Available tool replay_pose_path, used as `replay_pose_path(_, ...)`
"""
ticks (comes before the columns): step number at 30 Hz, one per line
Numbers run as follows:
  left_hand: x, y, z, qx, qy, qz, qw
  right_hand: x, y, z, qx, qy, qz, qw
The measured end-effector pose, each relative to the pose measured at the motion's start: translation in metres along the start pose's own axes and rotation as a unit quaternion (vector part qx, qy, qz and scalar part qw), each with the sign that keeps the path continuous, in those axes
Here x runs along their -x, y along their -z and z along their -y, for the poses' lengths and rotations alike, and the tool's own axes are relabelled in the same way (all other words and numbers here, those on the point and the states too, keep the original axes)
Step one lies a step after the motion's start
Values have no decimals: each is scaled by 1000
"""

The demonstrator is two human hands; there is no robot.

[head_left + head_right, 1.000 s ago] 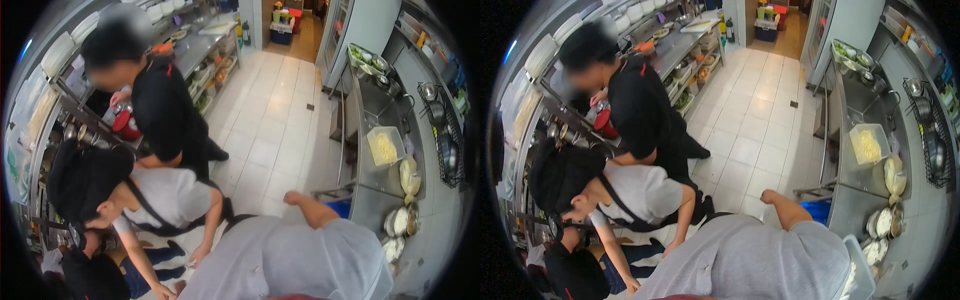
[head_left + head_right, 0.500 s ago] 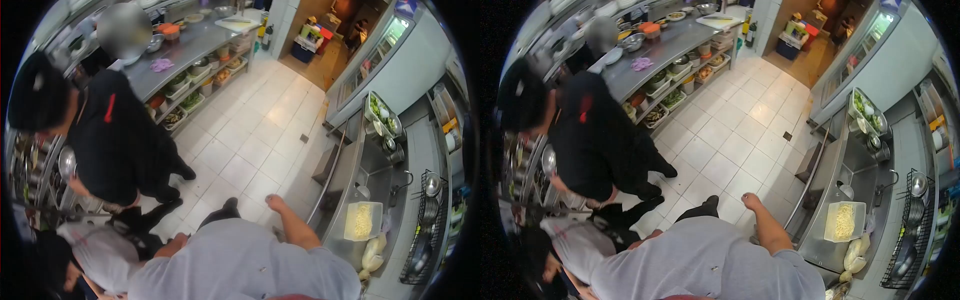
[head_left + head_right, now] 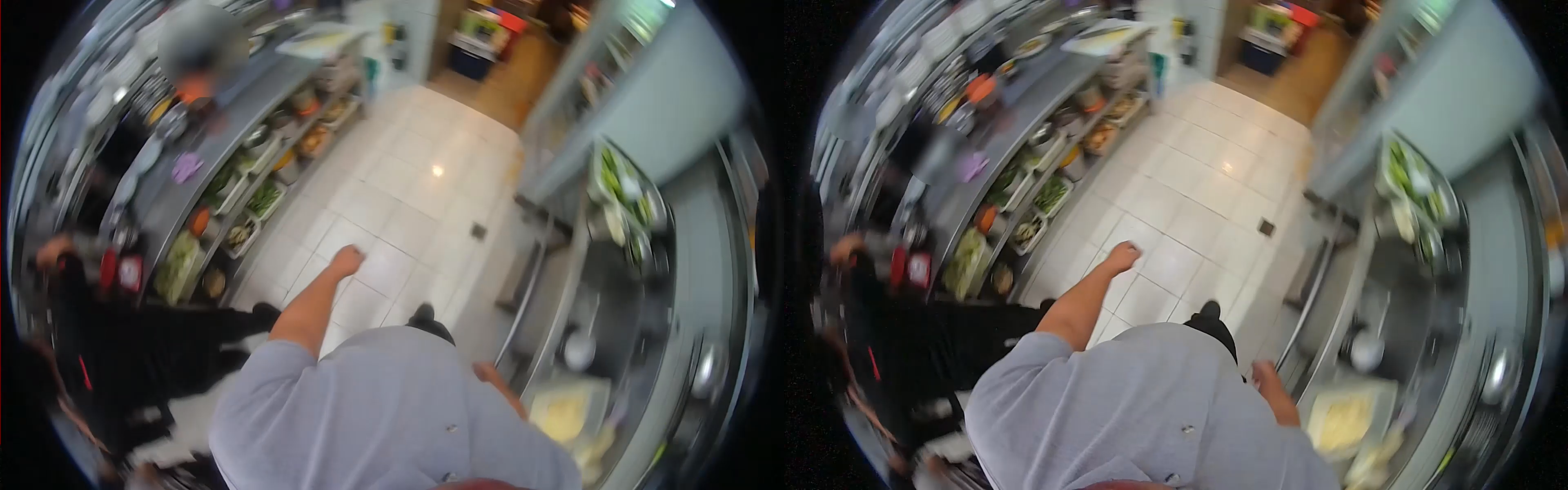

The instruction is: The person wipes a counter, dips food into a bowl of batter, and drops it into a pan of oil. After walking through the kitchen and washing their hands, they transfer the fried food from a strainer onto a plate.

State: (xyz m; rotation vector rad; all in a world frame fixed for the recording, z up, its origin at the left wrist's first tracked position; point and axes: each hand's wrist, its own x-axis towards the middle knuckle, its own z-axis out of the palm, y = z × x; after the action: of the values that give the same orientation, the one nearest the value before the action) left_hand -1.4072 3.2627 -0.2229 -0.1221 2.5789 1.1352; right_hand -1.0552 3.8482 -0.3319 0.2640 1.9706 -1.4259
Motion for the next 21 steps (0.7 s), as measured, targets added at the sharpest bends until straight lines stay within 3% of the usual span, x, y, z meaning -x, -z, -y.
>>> replay_pose_path(1,-25,-13,-19,75,19,-7,997,-58,36,-58,412,141,63,898)
replay_pose_path(2,-29,-13,-52,89,11,-2,996,-86,60,-48,578,286,58,762)
replay_pose_path(4,-39,-12,-106,-5,-28,43,999,-148,139,-12,481,380,130,780)
replay_pose_path(5,-43,-9,-124,-42,-81,60,994,-166,177,43,433,420,171,779)
replay_pose_path(6,-48,-18,-126,-28,-67,73,995,-177,201,106,389,230,148,880)
replay_pose_path(7,-50,-25,-124,-25,-48,38,998,-187,224,179,260,0,62,964)
replay_pose_path(8,-53,-38,-115,-22,-30,10,999,-190,241,272,144,-160,-62,975)
replay_pose_path(10,-53,-42,-108,-55,162,122,978,-323,353,212,290,76,-28,954)
replay_pose_path(11,-52,-78,-62,-98,161,68,980,-358,379,241,10,-5,-10,1000)
replay_pose_path(12,-48,-87,-45,-134,226,124,957,-395,399,283,-271,-88,9,959)
replay_pose_path(13,-53,-98,-10,-115,287,253,917,-405,395,334,-238,-68,-45,968)
replay_pose_path(14,-57,-126,27,-199,275,285,896,-419,394,381,-199,-51,-100,973)
replay_pose_path(16,-75,-109,22,-191,246,277,909,-450,397,453,-152,-33,-157,975)
replay_pose_path(19,-157,-111,9,-19,170,169,971,-488,435,475,-19,-15,-40,999)
replay_pose_path(21,-210,-116,-6,104,130,70,983,-512,464,499,75,-34,47,996)
